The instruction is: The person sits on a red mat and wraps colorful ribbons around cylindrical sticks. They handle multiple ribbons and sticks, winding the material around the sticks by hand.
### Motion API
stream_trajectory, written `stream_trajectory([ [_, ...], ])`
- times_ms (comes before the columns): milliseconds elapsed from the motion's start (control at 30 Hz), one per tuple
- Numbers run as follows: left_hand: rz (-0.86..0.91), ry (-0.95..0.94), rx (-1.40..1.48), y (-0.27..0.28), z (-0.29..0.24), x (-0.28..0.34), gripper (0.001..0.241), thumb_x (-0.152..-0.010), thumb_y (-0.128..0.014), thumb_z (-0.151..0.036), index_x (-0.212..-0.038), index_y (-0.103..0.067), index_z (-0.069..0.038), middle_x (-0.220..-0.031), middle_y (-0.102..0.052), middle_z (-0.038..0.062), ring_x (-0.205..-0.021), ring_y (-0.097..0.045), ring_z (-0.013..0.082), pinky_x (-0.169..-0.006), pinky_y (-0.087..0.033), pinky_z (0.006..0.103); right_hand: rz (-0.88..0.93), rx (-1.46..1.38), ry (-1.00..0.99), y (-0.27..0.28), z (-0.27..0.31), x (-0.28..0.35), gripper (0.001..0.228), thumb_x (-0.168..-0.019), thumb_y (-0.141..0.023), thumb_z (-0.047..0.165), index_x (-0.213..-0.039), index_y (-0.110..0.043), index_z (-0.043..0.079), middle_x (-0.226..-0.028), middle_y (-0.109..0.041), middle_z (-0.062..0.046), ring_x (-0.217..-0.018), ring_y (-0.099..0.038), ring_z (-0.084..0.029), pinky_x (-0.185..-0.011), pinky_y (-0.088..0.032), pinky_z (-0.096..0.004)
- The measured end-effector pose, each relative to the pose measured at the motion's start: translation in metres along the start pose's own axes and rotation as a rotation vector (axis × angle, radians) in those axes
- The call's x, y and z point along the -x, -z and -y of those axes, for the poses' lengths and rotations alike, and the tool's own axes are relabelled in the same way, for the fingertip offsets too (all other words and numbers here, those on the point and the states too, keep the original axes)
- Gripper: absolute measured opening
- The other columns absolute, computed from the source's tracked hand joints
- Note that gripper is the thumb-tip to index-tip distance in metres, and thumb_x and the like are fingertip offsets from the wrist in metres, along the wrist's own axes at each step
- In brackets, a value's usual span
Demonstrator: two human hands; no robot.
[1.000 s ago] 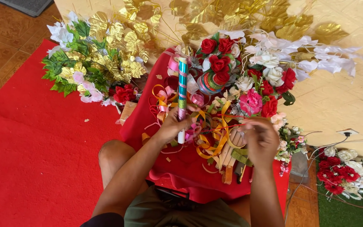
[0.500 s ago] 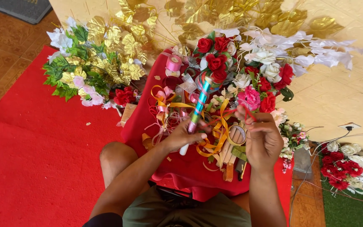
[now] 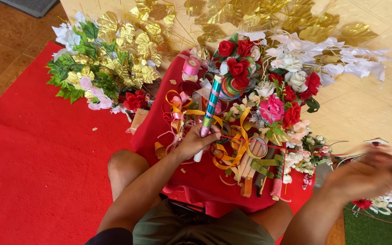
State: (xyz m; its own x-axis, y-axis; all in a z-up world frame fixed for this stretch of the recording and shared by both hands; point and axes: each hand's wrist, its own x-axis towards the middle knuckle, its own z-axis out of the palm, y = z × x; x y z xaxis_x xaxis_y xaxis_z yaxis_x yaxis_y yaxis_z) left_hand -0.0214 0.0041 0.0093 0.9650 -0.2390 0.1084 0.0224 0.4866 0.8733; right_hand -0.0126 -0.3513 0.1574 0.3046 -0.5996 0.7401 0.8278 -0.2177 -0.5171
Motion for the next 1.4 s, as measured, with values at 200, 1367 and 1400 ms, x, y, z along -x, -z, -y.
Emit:
stream_trajectory([
  [200, -0.070, -0.078, 0.142, -0.011, 0.011, -0.004, 0.015, -0.091, -0.076, -0.002, -0.102, -0.067, 0.004, -0.076, -0.066, 0.012, -0.039, -0.051, 0.0042, -0.035, -0.039, 0.0176, 0.661, 0.064, -0.775, -0.009, -0.038, 0.094, 0.029, -0.093, -0.049, 0.004, -0.120, -0.055, 0.011, -0.067, -0.060, -0.008, -0.064, -0.069, -0.021, -0.064, -0.060, -0.032],
  [1367, -0.010, -0.024, 0.111, 0.013, 0.001, -0.006, 0.012, -0.094, -0.074, -0.013, -0.099, -0.065, -0.007, -0.080, -0.065, 0.010, -0.046, -0.046, 0.0086, -0.041, -0.041, 0.0224, 0.103, -0.112, -0.351, 0.014, 0.014, 0.019, 0.039, -0.111, -0.064, 0.047, -0.093, -0.038, 0.024, -0.061, -0.015, 0.006, -0.054, -0.012, -0.008, -0.054, -0.026, -0.032],
  [1400, -0.018, -0.033, 0.117, 0.014, 0.002, -0.006, 0.013, -0.094, -0.074, -0.013, -0.100, -0.065, -0.007, -0.079, -0.065, 0.010, -0.045, -0.047, 0.0092, -0.041, -0.042, 0.0227, 0.062, -0.149, -0.337, 0.019, 0.014, 0.014, 0.044, -0.109, -0.066, 0.048, -0.089, -0.036, 0.024, -0.063, -0.012, 0.007, -0.055, -0.011, -0.008, -0.053, -0.024, -0.030],
])
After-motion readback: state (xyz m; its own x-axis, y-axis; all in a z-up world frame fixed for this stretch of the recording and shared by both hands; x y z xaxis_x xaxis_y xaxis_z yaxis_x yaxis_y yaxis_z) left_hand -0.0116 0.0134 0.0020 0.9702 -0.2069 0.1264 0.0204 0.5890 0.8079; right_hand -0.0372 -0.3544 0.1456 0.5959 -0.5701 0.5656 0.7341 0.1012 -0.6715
